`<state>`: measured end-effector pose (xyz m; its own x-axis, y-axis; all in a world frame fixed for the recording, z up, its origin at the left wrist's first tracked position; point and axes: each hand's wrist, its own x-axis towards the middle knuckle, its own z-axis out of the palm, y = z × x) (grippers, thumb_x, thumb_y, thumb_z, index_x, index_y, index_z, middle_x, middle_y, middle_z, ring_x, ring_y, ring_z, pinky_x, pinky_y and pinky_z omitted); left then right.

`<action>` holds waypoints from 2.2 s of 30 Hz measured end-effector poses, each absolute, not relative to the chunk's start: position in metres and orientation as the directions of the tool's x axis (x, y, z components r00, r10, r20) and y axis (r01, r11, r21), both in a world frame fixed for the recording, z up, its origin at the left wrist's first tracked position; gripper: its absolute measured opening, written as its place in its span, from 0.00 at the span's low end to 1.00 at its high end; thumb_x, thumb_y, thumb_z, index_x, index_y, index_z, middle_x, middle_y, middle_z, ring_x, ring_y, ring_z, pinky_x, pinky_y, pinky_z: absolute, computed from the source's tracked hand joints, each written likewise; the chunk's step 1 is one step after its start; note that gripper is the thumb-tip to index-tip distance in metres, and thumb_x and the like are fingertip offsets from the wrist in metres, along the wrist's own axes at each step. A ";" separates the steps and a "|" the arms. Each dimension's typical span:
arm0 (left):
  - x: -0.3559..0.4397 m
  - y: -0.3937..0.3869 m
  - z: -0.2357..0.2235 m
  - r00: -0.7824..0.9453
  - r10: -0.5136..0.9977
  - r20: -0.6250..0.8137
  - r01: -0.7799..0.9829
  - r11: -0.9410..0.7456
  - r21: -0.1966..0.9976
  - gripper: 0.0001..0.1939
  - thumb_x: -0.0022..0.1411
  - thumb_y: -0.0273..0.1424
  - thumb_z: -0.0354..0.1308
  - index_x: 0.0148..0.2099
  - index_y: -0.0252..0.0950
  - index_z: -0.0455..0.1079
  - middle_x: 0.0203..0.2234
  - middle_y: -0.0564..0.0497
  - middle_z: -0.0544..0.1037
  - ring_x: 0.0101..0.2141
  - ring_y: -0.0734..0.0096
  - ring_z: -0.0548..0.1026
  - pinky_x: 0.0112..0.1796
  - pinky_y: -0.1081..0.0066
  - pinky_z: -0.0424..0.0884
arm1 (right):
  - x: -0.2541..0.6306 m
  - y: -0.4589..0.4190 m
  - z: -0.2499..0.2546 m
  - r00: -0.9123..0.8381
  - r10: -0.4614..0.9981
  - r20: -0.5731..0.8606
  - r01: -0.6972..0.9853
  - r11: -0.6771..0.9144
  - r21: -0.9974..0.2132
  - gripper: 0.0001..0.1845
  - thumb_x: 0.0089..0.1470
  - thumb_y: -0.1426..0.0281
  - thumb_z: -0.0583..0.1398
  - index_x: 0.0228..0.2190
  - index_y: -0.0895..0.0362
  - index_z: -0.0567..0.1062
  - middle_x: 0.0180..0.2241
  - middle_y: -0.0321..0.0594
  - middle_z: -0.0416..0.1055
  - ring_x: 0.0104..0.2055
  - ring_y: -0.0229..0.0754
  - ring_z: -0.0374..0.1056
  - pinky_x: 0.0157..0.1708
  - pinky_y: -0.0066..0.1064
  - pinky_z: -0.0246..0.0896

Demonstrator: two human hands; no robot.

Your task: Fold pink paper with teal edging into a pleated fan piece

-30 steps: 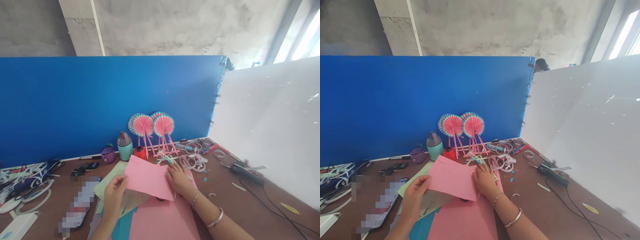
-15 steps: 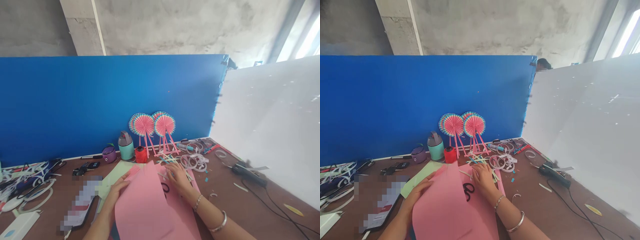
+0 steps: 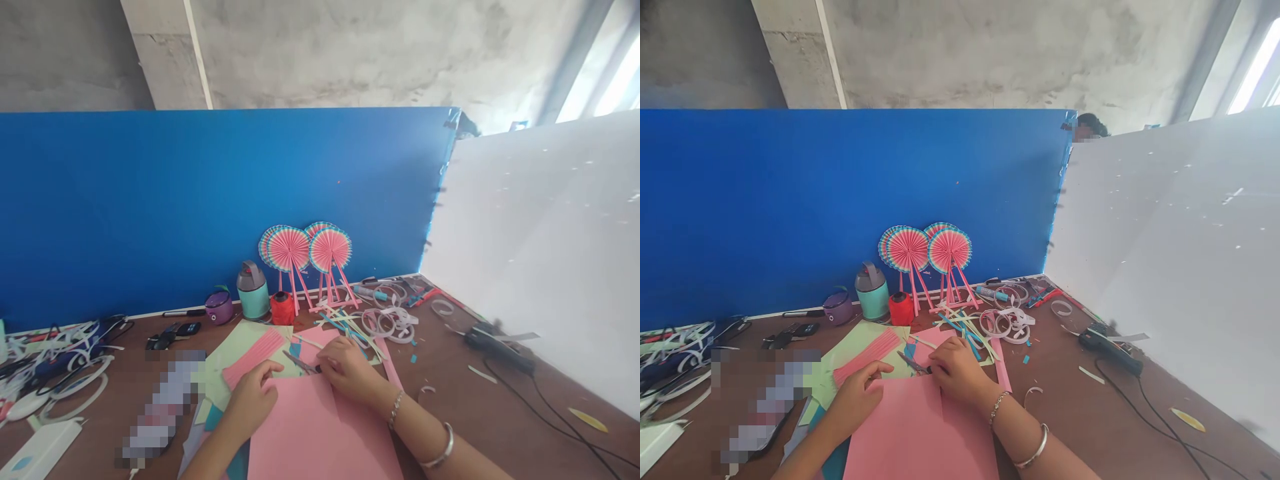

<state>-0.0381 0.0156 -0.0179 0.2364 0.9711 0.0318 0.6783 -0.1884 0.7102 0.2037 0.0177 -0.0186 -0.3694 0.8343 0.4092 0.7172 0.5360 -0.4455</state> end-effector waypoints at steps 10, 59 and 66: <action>-0.026 -0.001 0.003 0.254 0.967 0.001 0.808 -0.213 0.549 0.14 0.52 0.33 0.54 0.42 0.40 0.73 0.39 0.51 0.78 0.42 0.64 0.72 0.43 0.70 0.63 | 0.202 0.013 -0.018 -0.401 0.867 0.296 0.768 0.494 -0.408 0.12 0.51 0.74 0.56 0.35 0.51 0.78 0.33 0.38 0.71 0.40 0.42 0.62 0.42 0.34 0.50; -0.044 0.014 -0.008 0.186 0.982 -0.041 0.852 -0.140 0.505 0.06 0.54 0.27 0.49 0.25 0.38 0.61 0.21 0.56 0.69 0.26 0.70 0.68 0.26 0.74 0.54 | 0.264 0.034 0.004 0.230 0.892 0.388 0.969 -0.174 -0.173 0.21 0.47 0.83 0.53 0.41 0.56 0.74 0.42 0.51 0.71 0.46 0.54 0.61 0.39 0.40 0.50; -0.049 0.014 -0.009 0.179 0.982 -0.065 0.858 -0.123 0.498 0.07 0.53 0.23 0.49 0.30 0.38 0.66 0.21 0.56 0.69 0.26 0.71 0.68 0.26 0.75 0.54 | 0.281 0.035 -0.001 0.316 0.901 0.296 0.948 -0.286 -0.141 0.11 0.45 0.80 0.55 0.28 0.57 0.76 0.39 0.52 0.73 0.46 0.57 0.62 0.39 0.44 0.49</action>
<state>-0.0485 0.0137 -0.0087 0.1786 0.9818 -0.0647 0.8584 -0.1234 0.4980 0.2805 0.0346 -0.0007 0.3162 0.9013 0.2961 0.9477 -0.2860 -0.1413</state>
